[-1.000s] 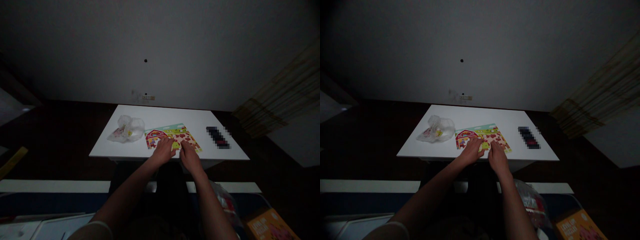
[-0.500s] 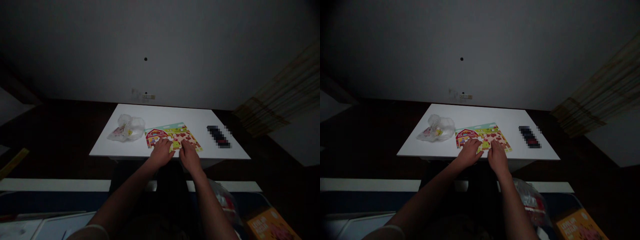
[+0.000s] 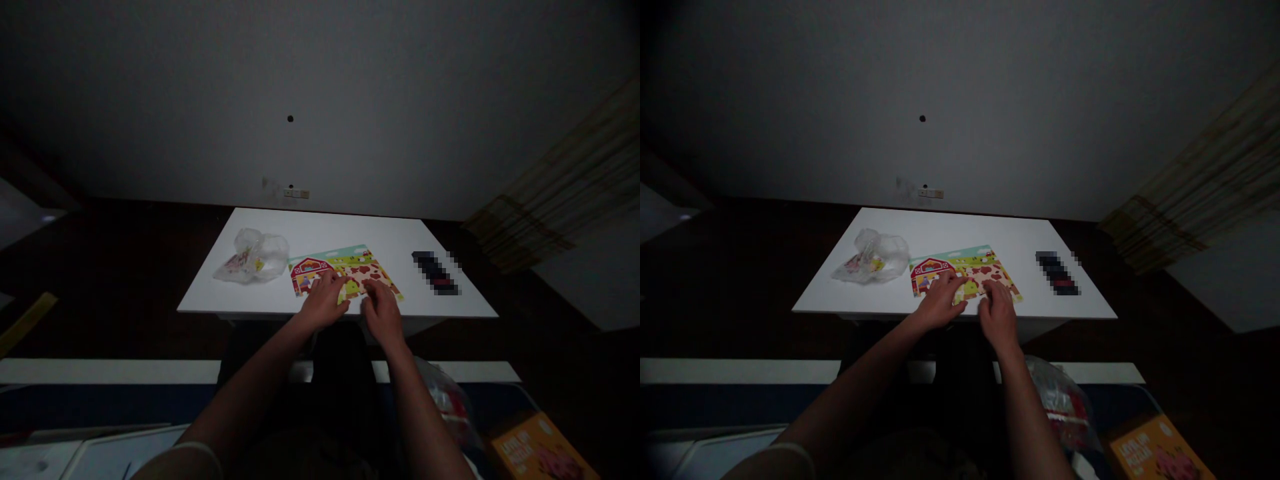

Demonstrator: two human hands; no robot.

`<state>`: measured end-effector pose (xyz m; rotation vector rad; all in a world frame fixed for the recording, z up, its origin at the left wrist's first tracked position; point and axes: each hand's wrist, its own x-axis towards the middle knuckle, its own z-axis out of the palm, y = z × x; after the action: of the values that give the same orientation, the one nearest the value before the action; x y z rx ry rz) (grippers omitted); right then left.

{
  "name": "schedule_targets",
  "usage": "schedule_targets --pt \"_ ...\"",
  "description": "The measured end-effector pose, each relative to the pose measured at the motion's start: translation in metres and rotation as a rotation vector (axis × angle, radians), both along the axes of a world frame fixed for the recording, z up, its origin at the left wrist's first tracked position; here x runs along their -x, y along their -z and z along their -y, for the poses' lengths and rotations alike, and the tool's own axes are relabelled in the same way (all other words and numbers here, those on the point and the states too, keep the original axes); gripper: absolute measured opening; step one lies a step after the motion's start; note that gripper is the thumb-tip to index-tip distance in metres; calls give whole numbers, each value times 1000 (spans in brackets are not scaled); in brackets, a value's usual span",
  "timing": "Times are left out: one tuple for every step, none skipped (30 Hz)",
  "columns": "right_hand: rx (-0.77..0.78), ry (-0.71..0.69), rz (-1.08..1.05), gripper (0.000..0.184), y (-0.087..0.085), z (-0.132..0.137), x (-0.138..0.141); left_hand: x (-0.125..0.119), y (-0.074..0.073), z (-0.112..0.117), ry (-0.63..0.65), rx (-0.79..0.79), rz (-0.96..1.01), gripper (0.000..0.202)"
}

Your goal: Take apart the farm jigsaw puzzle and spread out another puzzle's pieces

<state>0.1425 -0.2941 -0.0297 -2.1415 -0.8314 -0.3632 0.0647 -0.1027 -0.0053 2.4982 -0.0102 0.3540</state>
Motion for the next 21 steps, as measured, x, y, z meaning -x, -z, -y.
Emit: schedule_targets --pt "25 -8 12 48 1 -1 0 0 2 0 10 15 14 62" --pt "54 -16 25 51 3 -1 1 0 3 -1 21 28 27 62" --pt "85 -22 40 54 4 -3 1 0 4 -2 31 39 38 62" --pt "115 -27 55 57 4 -4 1 -1 5 -2 42 47 47 63" --pt "145 -31 68 59 4 -5 1 -1 6 -3 52 52 53 63" --pt "175 -37 79 61 4 -7 1 -1 6 -4 61 55 57 64" --pt "204 -43 88 61 3 -9 1 -1 6 -4 70 56 62 64" --pt "231 -52 94 61 1 -10 0 -1 6 -4 78 58 64 65" --pt "253 -60 100 60 0 -12 0 -1 5 -4 83 60 64 65" --pt "269 -67 107 59 -1 -14 -1 0 4 -4 81 62 62 65" --pt "278 -73 116 58 -2 -15 -1 1 3 -3 78 62 58 65" --pt "279 -78 126 56 -3 -17 -1 2 3 -3 72 60 54 65" --pt "276 -81 138 55 -4 -18 -1 2 2 -2 64 52 49 64" --pt "270 -81 150 54 -4 -20 -1 3 2 -1 56 38 44 64" --pt "265 -81 160 52 -4 -21 -1 3 1 0 48 19 40 64" --pt "260 -80 168 50 -4 -21 -2 3 1 1 38 -4 36 64" --pt "257 -78 177 46 -4 -22 -2 4 1 2 26 -28 31 65" --pt "255 -74 187 43 -4 -22 -2 3 1 3 13 -50 25 67" --pt "254 -70 197 41 -4 -22 -2 3 1 5 3 -68 20 69" --pt "253 -65 208 38 -3 -22 -3 3 1 6 -6 -82 13 71" --pt "249 -57 218 37 -3 -22 -4 2 1 7 -13 -93 6 73"
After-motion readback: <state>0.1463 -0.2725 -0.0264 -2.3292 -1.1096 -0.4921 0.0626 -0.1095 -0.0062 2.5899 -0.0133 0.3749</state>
